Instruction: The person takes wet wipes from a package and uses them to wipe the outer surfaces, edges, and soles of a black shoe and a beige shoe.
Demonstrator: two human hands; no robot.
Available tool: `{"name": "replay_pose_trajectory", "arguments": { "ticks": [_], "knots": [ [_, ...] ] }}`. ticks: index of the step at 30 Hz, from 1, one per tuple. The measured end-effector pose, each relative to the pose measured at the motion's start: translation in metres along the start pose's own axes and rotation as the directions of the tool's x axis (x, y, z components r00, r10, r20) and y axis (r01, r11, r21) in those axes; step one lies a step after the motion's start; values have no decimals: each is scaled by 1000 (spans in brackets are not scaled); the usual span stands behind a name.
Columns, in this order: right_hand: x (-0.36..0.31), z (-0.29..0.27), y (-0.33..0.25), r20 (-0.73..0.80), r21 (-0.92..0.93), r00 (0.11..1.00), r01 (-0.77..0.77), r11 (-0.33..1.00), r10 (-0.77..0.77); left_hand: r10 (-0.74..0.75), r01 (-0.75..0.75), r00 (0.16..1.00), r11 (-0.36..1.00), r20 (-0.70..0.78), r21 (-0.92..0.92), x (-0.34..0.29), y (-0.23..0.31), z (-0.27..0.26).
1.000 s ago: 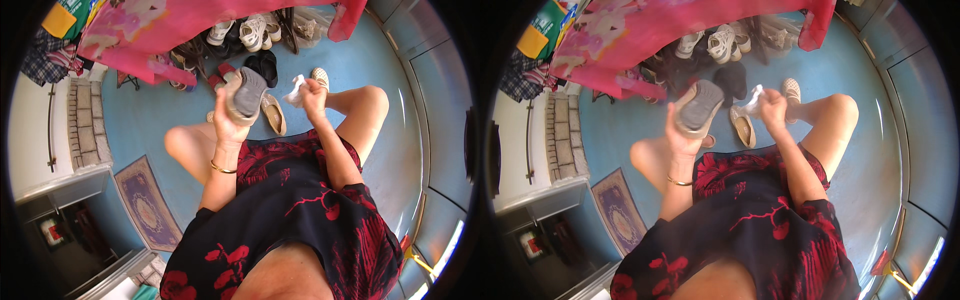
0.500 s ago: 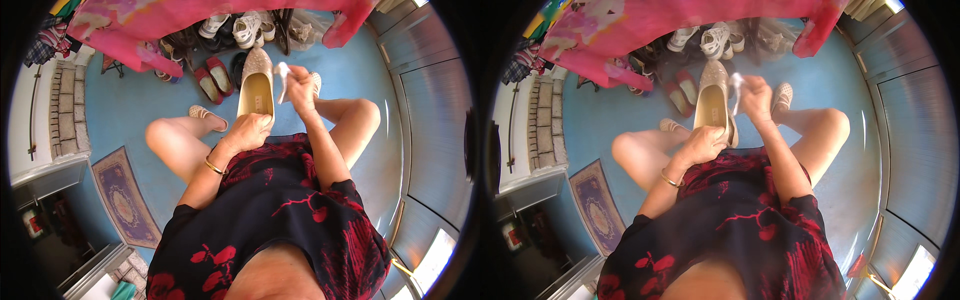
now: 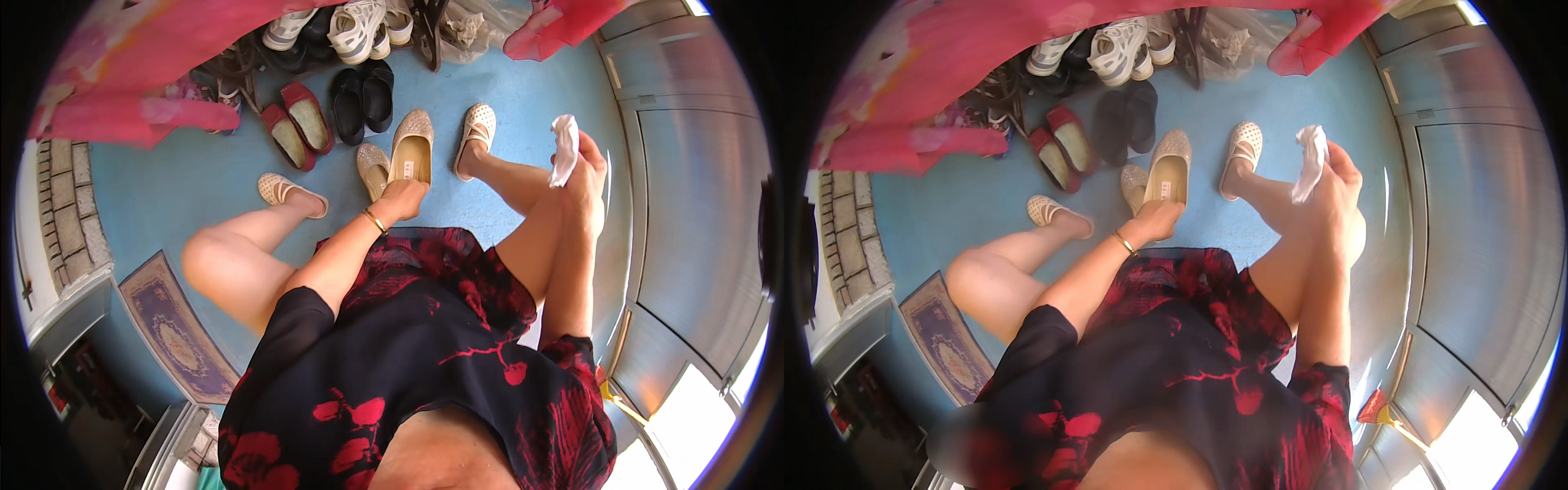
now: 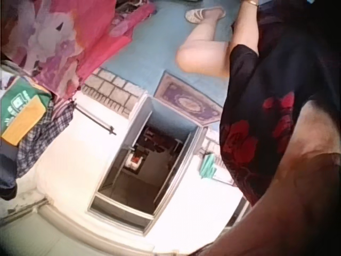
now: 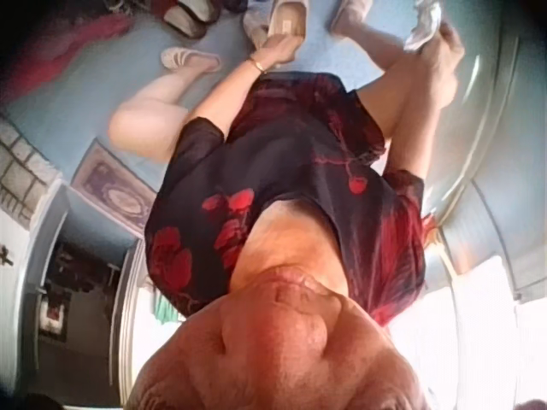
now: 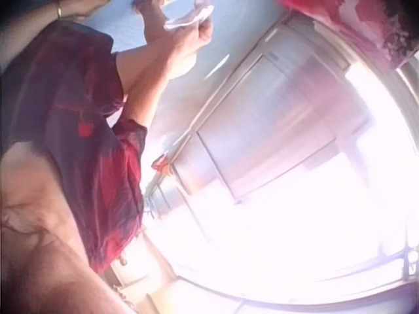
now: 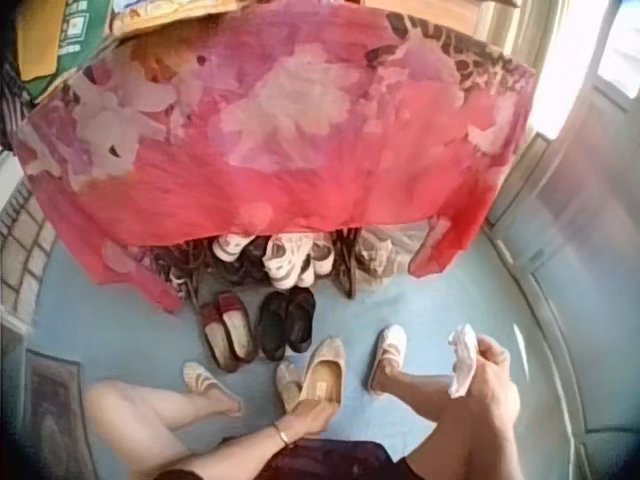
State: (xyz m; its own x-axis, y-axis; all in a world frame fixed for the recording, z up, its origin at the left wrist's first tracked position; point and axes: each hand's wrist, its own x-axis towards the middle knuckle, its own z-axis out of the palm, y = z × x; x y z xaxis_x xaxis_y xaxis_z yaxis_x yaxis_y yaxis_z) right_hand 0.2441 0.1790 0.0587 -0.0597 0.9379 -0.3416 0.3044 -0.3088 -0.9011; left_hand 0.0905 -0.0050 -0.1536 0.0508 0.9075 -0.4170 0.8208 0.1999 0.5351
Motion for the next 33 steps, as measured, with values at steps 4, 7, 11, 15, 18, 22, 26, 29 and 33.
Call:
{"name": "replay_pose_trajectory", "arguments": {
  "ticks": [4,7,11,15,18,22,26,29,33],
  "knots": [
    [-1,23,9,-180,237,970,-117,964,162,-47,42,997,995,-66,-88,46,-24,31],
    [7,13,8,159,221,984,-119,968,84,-55,-29,952,962,-300,-270,65,-37,60],
    [9,13,10,210,244,976,-112,963,60,-416,102,788,815,-453,-570,55,-51,100],
    [11,6,20,339,347,941,-106,932,-20,-903,335,381,-66,199,-940,38,-78,145],
    [1,21,9,339,262,940,-73,962,-21,-726,-188,397,-663,561,-725,47,-110,154],
    [-4,30,8,272,180,962,-64,982,13,-711,-523,472,-702,521,-483,68,-121,142],
    [-2,31,10,380,244,925,-99,965,-2,-702,-660,388,-664,597,-352,83,-131,124],
    [-2,26,13,431,291,901,-182,939,41,-745,-705,435,-631,506,-323,69,-135,126],
    [-14,43,-3,321,229,924,-291,929,210,-749,-702,511,-647,423,-299,26,-112,91]
  ]
}}
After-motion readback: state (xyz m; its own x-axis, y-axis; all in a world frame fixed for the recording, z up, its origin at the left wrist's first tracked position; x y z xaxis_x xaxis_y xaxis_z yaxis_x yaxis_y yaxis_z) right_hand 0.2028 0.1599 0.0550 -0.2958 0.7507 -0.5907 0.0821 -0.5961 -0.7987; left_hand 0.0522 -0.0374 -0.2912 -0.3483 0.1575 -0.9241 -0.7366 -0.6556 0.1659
